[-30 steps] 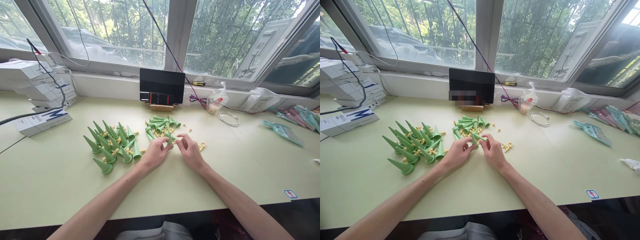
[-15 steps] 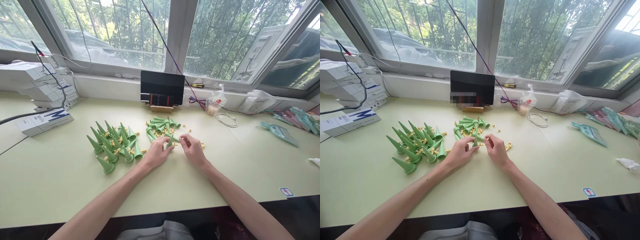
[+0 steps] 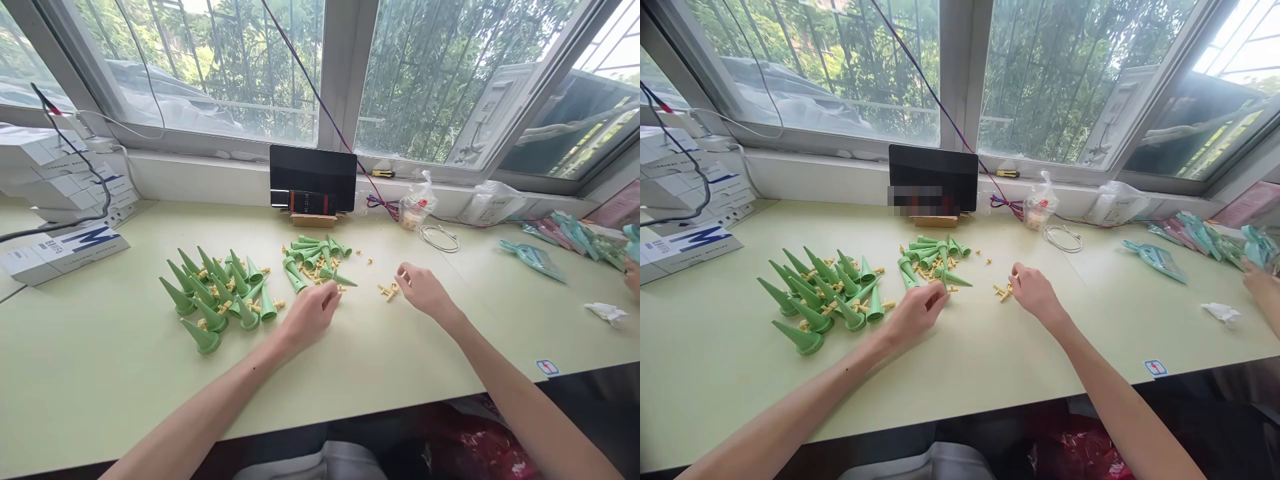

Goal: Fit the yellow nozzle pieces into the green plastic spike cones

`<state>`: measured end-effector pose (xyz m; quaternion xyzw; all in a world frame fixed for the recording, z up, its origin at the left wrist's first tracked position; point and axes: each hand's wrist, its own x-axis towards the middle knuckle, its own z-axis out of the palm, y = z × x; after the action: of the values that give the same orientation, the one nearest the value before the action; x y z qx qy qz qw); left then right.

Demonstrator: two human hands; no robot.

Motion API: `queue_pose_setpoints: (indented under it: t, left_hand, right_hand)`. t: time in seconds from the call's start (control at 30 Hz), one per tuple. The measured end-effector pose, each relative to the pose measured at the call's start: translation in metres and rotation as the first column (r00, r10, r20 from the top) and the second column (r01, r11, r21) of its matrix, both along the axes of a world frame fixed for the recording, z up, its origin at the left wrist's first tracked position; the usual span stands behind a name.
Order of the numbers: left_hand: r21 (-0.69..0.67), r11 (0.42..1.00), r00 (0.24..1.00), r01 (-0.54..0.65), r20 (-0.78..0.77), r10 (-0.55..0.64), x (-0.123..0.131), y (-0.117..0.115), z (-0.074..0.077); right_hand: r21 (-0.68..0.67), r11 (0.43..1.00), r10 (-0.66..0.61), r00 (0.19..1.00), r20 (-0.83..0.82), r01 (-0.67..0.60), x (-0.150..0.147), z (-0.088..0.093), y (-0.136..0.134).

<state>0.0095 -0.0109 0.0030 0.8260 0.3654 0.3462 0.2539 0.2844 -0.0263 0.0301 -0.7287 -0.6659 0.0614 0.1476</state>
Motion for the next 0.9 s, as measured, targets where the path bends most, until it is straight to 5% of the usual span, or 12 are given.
queue_pose_setpoints:
  t: [0.2, 0.43, 0.9]
  left_hand:
    - [-0.012, 0.970, 0.955, 0.244, -0.173, -0.242, 0.007, -0.009, -0.003]
    - [-0.004, 0.972, 0.958, 0.234, -0.172, -0.231, 0.003, -0.005, -0.003]
    - [0.024, 0.970, 0.945, 0.244, -0.230, -0.232, 0.003, -0.012, 0.002]
  right_hand:
    - [-0.106, 0.990, -0.093, 0.996, -0.009, 0.092, -0.006, -0.010, -0.004]
    - [-0.183, 0.979, -0.085, 0.996, 0.011, 0.085, -0.015, -0.012, -0.005]
    - [-0.125, 0.990, -0.070, 0.998, 0.006, 0.070, -0.019, -0.008, 0.002]
